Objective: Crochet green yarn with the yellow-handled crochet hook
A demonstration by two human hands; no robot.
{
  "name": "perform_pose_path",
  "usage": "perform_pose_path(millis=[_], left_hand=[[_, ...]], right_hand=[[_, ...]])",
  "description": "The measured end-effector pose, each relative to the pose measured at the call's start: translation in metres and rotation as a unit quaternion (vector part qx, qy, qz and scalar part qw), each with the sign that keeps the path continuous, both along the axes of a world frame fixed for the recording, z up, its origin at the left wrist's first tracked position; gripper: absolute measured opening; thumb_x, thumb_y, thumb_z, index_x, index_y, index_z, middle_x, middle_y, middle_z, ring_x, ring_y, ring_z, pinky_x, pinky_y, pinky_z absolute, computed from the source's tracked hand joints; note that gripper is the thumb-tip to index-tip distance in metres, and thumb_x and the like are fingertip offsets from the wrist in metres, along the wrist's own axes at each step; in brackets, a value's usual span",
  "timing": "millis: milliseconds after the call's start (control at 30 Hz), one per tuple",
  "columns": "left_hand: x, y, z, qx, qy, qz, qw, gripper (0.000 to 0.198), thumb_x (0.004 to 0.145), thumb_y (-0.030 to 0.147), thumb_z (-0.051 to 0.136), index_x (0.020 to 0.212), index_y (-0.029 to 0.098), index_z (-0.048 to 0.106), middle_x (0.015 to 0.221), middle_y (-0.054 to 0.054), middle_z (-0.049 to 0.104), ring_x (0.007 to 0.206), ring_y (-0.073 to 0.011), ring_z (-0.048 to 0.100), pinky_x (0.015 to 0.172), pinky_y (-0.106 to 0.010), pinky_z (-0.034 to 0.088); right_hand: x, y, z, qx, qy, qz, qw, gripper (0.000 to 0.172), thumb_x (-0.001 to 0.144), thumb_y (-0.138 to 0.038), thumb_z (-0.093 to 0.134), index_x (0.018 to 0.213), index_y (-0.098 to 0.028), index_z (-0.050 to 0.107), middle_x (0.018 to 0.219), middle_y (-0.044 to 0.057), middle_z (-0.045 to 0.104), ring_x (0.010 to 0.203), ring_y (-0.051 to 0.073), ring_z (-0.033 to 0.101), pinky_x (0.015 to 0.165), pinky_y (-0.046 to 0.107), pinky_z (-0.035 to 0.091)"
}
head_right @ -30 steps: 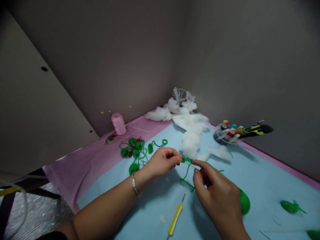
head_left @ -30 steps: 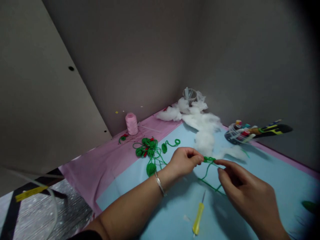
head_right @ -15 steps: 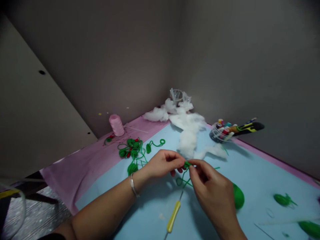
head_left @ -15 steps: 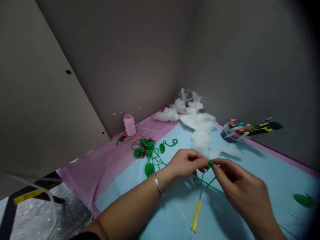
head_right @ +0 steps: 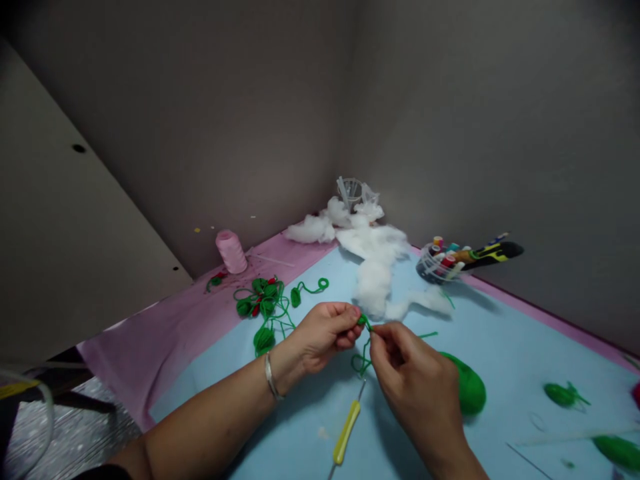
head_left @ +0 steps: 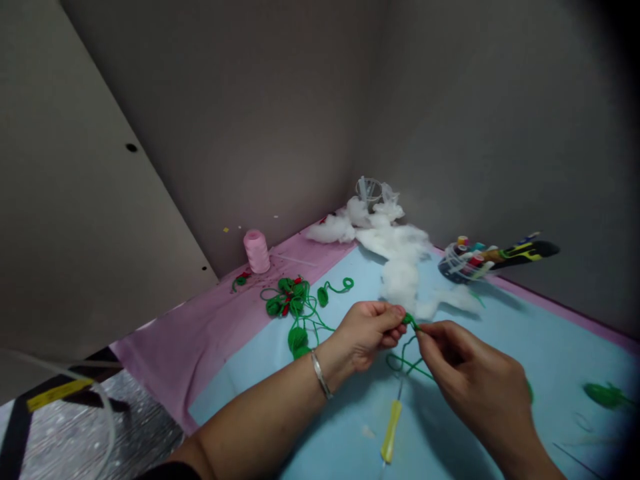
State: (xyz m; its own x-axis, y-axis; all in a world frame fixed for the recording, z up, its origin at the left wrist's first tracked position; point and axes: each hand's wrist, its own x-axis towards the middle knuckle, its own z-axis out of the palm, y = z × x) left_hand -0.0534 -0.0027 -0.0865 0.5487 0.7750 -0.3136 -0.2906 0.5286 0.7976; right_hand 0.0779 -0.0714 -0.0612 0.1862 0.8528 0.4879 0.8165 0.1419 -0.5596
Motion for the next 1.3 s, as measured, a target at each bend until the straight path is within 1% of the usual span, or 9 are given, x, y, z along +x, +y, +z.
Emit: perform_pose_path(millis=[233,400,500,600,833,933,1100,1233,1300], left_hand=[[-0.008,0.003,0.005,0.037,0.009,-0.018,0.999,0.053,0.069,0.065,0.073,0.072,0.012,0.065,0.07,-0.002,0.062,0.059,-0.0074,0.049,0.053,-0.023,0.031],[-0.013,0.004,0.014,0.062,0.034,-0.035,0.997,0.042,0.051,0.043,0.091,0.073,0.014,0.07,0.065,0.003,0.062,0.061,-0.0077,0.048,0.059,-0.023,0.033],[-0.011,0.004,0.011,0.031,-0.004,0.005,0.999,0.036,0.049,0.032,0.092,0.071,0.014,0.07,0.062,0.004,0.059,0.06,-0.0067,0.046,0.061,-0.023,0.033],[-0.007,0.003,0.004,-0.005,-0.032,0.041,0.999,0.037,0.053,0.037,0.09,0.07,0.013,0.066,0.063,0.003,0.056,0.059,-0.0058,0.045,0.058,-0.022,0.031],[-0.007,0.007,0.002,-0.041,-0.056,0.104,0.992,0.043,0.054,0.034,0.091,0.077,0.014,0.06,0.07,0.002,0.06,0.06,-0.0066,0.053,0.052,-0.019,0.03],[-0.006,0.009,0.001,-0.051,-0.046,0.124,0.99,0.036,0.059,0.026,0.088,0.078,0.014,0.06,0.07,0.0,0.063,0.059,-0.007,0.055,0.052,-0.019,0.032],[-0.006,0.01,0.001,-0.066,-0.034,0.142,0.987,0.028,0.06,0.015,0.084,0.076,0.013,0.061,0.066,0.0,0.063,0.055,-0.007,0.055,0.049,-0.018,0.03],[-0.007,0.009,0.005,-0.07,-0.031,0.158,0.985,0.025,0.061,0.01,0.082,0.072,0.012,0.06,0.063,0.0,0.062,0.05,-0.0057,0.052,0.044,-0.017,0.026],[-0.008,0.011,0.007,-0.077,-0.031,0.173,0.981,0.023,0.065,0.009,0.08,0.072,0.012,0.059,0.063,-0.001,0.061,0.05,-0.006,0.053,0.044,-0.016,0.028]], right_hand=[[-0.002,0.0,0.0,-0.002,0.002,-0.032,0.999,0.025,0.079,-0.041,0.056,0.073,-0.023,0.071,0.053,-0.004,0.064,0.041,0.011,0.059,0.043,0.021,0.042],[0.0,-0.001,0.001,-0.003,0.004,-0.031,1.0,0.026,0.078,-0.043,0.057,0.073,-0.023,0.072,0.054,-0.004,0.065,0.041,0.011,0.06,0.043,0.021,0.042],[0.001,0.0,-0.003,-0.007,0.017,-0.002,1.0,0.023,0.078,-0.042,0.06,0.074,-0.023,0.072,0.052,-0.004,0.062,0.039,0.01,0.056,0.043,0.021,0.041],[0.001,0.002,-0.009,-0.023,0.033,0.024,0.999,0.022,0.079,-0.042,0.062,0.075,-0.023,0.071,0.052,-0.004,0.062,0.041,0.011,0.056,0.043,0.022,0.042],[0.01,0.001,-0.014,-0.137,0.084,0.062,0.985,0.037,0.083,-0.048,0.06,0.106,-0.02,0.065,0.057,-0.005,0.062,0.046,0.012,0.058,0.047,0.021,0.046],[0.013,0.002,-0.016,-0.163,0.076,0.081,0.98,0.033,0.082,-0.049,0.059,0.098,-0.021,0.066,0.06,-0.003,0.064,0.049,0.013,0.062,0.048,0.021,0.047],[0.001,0.002,-0.017,-0.152,0.083,0.111,0.979,0.028,0.081,-0.047,0.058,0.087,-0.021,0.069,0.052,-0.005,0.059,0.043,0.012,0.057,0.044,0.021,0.045],[-0.009,0.0,-0.014,-0.207,0.062,0.218,0.952,0.032,0.087,-0.045,0.05,0.08,-0.022,0.072,0.058,-0.001,0.066,0.05,0.014,0.063,0.048,0.021,0.047],[-0.005,0.002,-0.013,-0.214,0.031,0.219,0.951,0.037,0.089,-0.046,0.047,0.078,-0.023,0.072,0.065,0.0,0.071,0.055,0.015,0.066,0.053,0.022,0.05]])
